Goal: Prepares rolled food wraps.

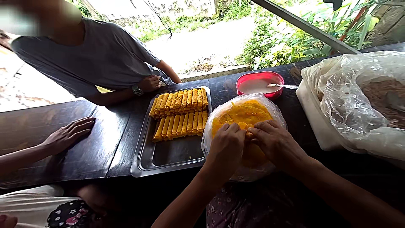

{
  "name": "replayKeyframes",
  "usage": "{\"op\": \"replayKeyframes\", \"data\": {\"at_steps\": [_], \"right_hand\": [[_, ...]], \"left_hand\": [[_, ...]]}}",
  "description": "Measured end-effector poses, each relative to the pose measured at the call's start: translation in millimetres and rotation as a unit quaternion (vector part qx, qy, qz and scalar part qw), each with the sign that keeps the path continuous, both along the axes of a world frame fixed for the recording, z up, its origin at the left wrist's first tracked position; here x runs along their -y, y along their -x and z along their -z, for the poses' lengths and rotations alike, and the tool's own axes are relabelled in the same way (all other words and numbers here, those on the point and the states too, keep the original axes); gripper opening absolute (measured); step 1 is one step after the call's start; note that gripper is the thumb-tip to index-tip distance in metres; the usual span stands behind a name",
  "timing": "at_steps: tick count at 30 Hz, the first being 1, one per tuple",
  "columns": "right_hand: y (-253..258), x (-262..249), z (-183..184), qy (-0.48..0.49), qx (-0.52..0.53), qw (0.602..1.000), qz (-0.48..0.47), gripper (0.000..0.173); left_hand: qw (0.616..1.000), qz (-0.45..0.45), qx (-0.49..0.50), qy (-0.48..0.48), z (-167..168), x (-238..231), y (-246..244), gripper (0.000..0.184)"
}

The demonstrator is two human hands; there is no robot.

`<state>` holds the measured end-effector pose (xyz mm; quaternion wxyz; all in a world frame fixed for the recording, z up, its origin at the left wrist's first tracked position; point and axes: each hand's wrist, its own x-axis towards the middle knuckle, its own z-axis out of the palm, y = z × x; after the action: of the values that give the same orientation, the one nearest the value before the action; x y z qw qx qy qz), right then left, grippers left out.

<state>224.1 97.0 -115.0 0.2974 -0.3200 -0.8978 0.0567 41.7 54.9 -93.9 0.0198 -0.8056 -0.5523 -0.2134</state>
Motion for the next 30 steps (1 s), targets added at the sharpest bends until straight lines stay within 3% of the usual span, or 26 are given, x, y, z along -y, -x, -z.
{"op": "replayKeyframes", "data": {"at_steps": [7, 18, 21, 23, 30], "right_hand": [[3, 4, 12, -0.042, 0.006, 0.999, -0.005, 0.019], [-7, -7, 17, -0.038, -0.010, 0.998, -0.039, 0.022], [-20, -6, 21, -0.016, -0.056, 0.998, -0.016, 0.033], [-35, -3, 24, -0.005, -0.089, 0.996, 0.020, 0.044], [-60, 8, 45, -0.034, -0.172, 0.980, 0.095, 0.036]], "left_hand": [[0.999, -0.009, -0.025, -0.027, 9, 5, -10, 0.012], [0.997, 0.068, -0.009, -0.031, 11, -4, -1, 0.013], [0.997, 0.068, 0.033, -0.021, 13, -1, 4, 0.012], [0.996, 0.071, 0.052, 0.002, 8, 1, 9, 0.021], [0.989, 0.112, 0.093, 0.020, 3, -15, -12, 0.024]]}}
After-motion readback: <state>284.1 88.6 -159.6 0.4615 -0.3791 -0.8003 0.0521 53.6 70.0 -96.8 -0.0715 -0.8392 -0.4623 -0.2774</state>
